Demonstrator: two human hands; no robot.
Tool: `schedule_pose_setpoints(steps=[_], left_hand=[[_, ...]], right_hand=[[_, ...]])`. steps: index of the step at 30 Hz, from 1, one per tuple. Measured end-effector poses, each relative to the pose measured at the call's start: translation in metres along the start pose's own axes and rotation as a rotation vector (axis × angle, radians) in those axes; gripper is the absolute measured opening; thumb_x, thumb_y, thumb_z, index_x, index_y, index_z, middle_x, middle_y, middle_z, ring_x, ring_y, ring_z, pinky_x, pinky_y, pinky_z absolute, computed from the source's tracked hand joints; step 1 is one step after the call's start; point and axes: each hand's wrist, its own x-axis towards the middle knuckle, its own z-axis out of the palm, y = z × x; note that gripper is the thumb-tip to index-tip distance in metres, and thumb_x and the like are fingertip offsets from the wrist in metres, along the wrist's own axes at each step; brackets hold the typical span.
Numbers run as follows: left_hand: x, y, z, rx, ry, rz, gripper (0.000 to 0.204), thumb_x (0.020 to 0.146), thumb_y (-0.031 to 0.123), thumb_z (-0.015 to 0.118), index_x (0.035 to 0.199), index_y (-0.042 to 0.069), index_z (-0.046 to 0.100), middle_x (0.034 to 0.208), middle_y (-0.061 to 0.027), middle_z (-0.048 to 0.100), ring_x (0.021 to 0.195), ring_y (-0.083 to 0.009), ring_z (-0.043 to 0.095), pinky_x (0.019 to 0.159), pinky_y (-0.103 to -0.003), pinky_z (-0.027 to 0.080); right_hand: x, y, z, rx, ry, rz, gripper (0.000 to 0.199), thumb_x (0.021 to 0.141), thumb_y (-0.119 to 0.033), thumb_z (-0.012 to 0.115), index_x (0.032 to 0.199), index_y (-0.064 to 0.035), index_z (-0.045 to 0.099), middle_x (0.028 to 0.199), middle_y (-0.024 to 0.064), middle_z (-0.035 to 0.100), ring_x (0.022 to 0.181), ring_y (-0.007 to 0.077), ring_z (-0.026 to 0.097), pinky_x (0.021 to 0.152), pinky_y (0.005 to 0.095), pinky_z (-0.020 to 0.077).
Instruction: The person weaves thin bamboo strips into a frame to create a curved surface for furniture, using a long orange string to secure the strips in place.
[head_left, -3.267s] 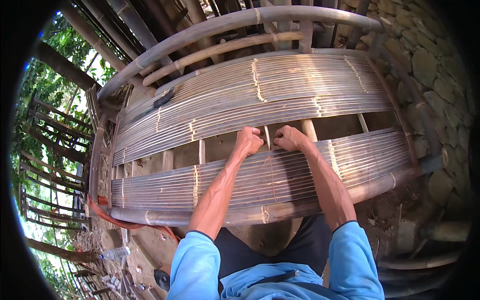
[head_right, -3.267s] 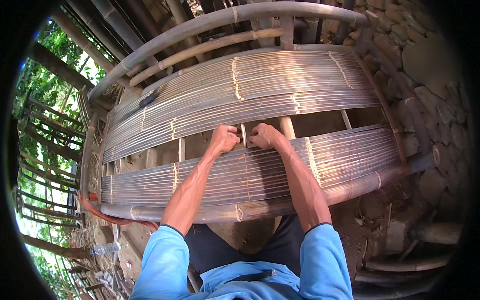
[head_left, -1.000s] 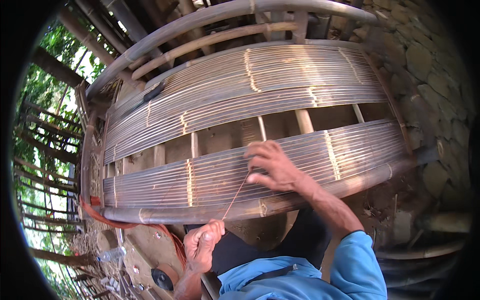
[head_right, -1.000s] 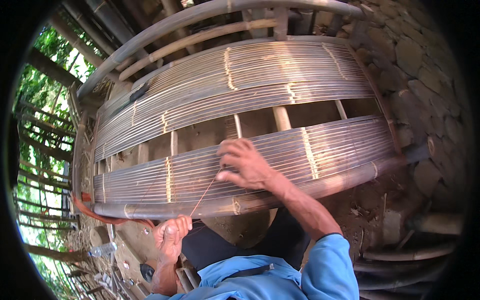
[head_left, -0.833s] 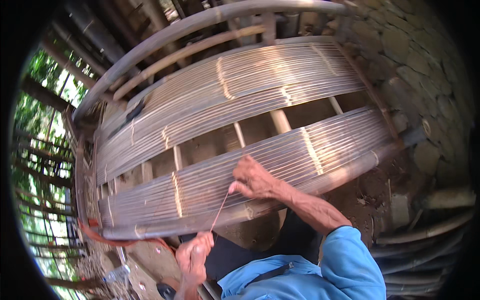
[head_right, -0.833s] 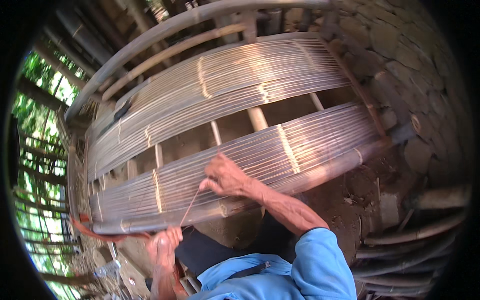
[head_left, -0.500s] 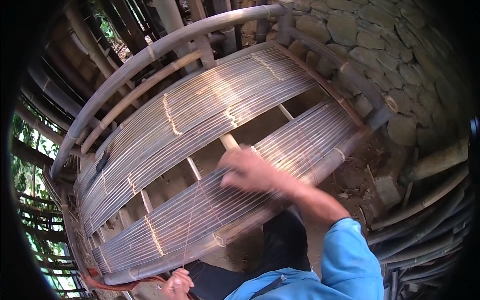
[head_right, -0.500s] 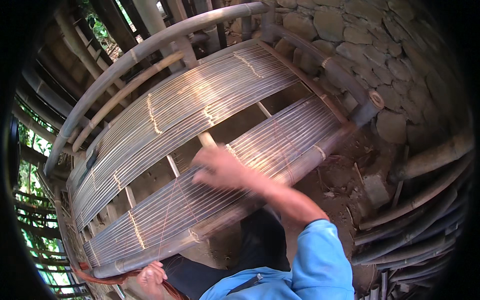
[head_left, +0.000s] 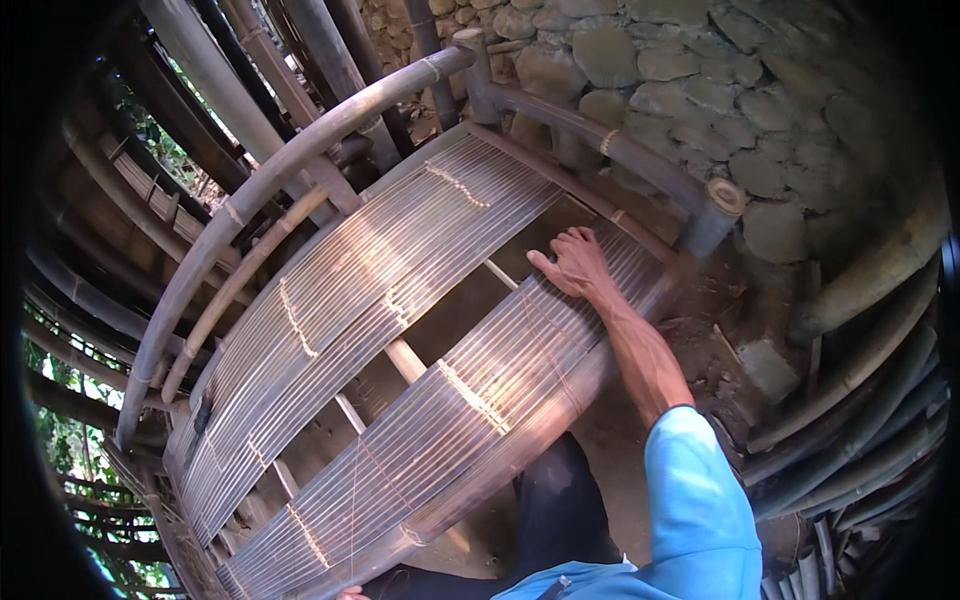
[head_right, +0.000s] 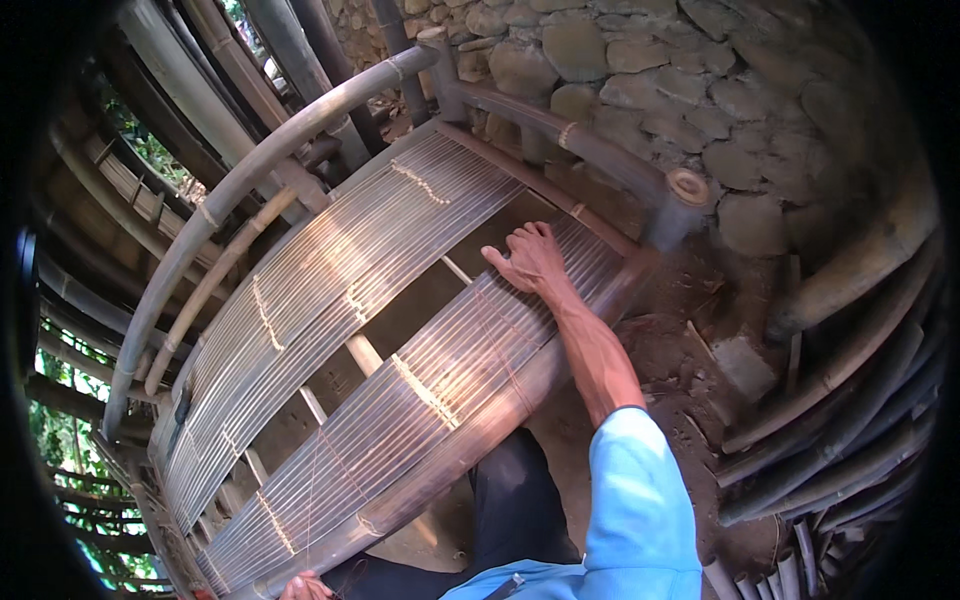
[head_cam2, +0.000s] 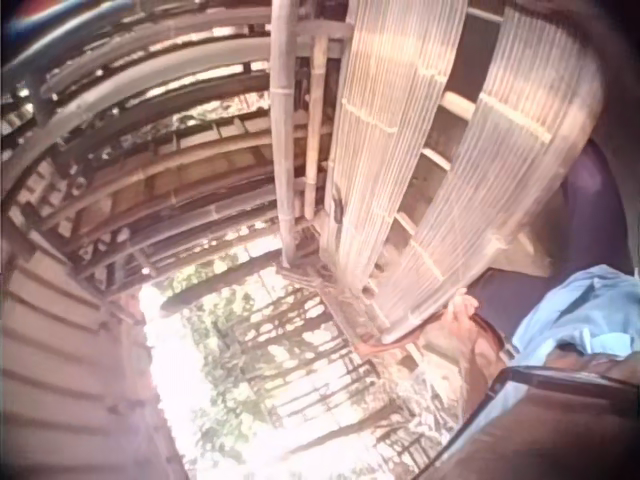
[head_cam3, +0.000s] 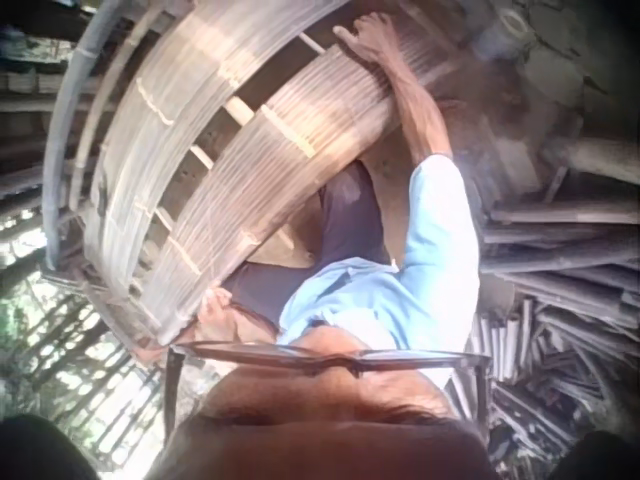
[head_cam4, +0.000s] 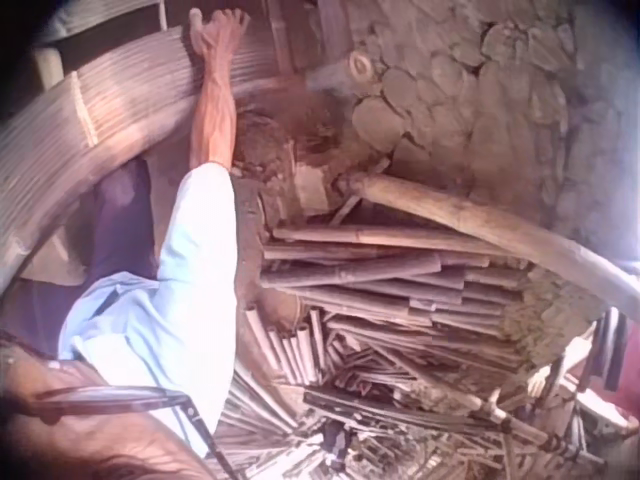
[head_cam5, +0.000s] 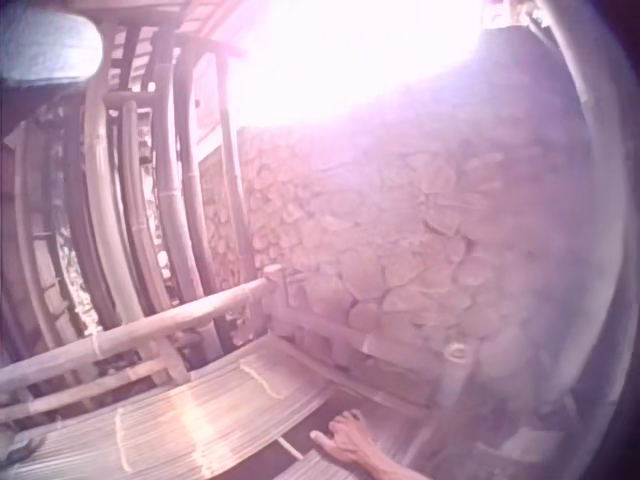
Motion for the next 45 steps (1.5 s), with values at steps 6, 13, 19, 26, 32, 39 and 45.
schedule_pose_setpoints(steps=[6,13,19,26,32,39,45], left_hand=[[0.054,0.006,-0.016,0.512,0.486,0.504,0.034,0.104,0.016,0.06,0.073,0.004,0.06,0.069,-0.0124,0.061,0.072,-0.0305,0.063,0.085,-0.043,0.052],[0.082,0.06,-0.003,0.638,0.688,0.784,0.024,0.096,0.023,0.065,0.099,-0.001,0.064,0.096,-0.0119,0.058,0.109,-0.0306,0.057,0.097,-0.047,0.043],[0.063,0.103,0.15,0.372,-0.255,0.724,0.04,0.078,0.025,0.082,0.11,0.005,0.067,0.11,-0.014,0.064,0.111,-0.0307,0.059,0.102,-0.046,0.039],[0.066,0.106,0.268,-0.092,-0.699,0.616,0.067,0.082,0.024,0.087,0.134,0.001,0.052,0.119,-0.0189,0.067,0.116,-0.0318,0.066,0.1,-0.043,0.052],[0.135,0.126,0.248,-0.705,-1.132,-0.206,0.019,0.096,0.014,0.073,0.108,0.001,0.068,0.071,-0.0006,0.062,0.061,-0.0096,0.063,0.059,-0.026,0.055],[0.269,0.071,0.207,-0.396,-0.622,-0.145,0.024,0.094,0.025,0.076,0.092,0.001,0.078,0.06,0.0046,0.054,0.046,-0.0047,0.038,0.043,-0.024,0.032],[0.281,0.108,0.338,0.293,-0.504,0.538,0.02,0.086,0.022,0.074,0.088,0.004,0.081,0.071,-0.0128,0.074,0.056,-0.0158,0.064,0.054,-0.034,0.051]], right_hand=[[-0.03,0.016,-0.009,0.189,0.222,-0.112,0.057,0.091,-0.05,0.067,0.112,0.003,0.07,0.123,0.0211,0.065,0.122,0.036,0.057,0.115,0.0472,0.0376],[-0.172,-0.076,-0.034,0.09,0.32,-0.005,0.059,0.074,-0.054,0.084,0.087,-0.0004,0.065,0.104,0.0176,0.057,0.105,0.0357,0.054,0.096,0.0512,0.0428],[-0.198,-0.08,-0.012,0.178,0.319,-0.005,0.035,0.081,-0.028,0.077,0.093,0.0044,0.069,0.105,0.0195,0.057,0.104,0.0366,0.053,0.093,0.0501,0.0433],[-0.185,-0.132,-0.051,0.692,0.208,-0.241,0.016,0.082,-0.016,0.078,0.087,-0.0009,0.079,0.113,0.0178,0.063,0.113,0.0328,0.056,0.098,0.0451,0.0466],[-0.114,-0.1,-0.098,1.0,0.029,-0.279,0.03,0.096,-0.023,0.073,0.119,-0.0043,0.077,0.114,0.0146,0.072,0.105,0.0221,0.065,0.095,0.0348,0.0505],[-0.034,-0.027,-0.084,0.295,-0.004,-0.171,0.048,0.098,-0.043,0.055,0.122,-0.0072,0.075,0.119,0.0186,0.073,0.114,0.0361,0.065,0.107,0.0498,0.0454],[0.009,-0.018,-0.024,0.105,-0.171,-0.221,0.043,0.093,-0.031,0.051,0.125,-0.0149,0.074,0.119,0.02,0.072,0.117,0.0375,0.063,0.103,0.0493,0.0486]])
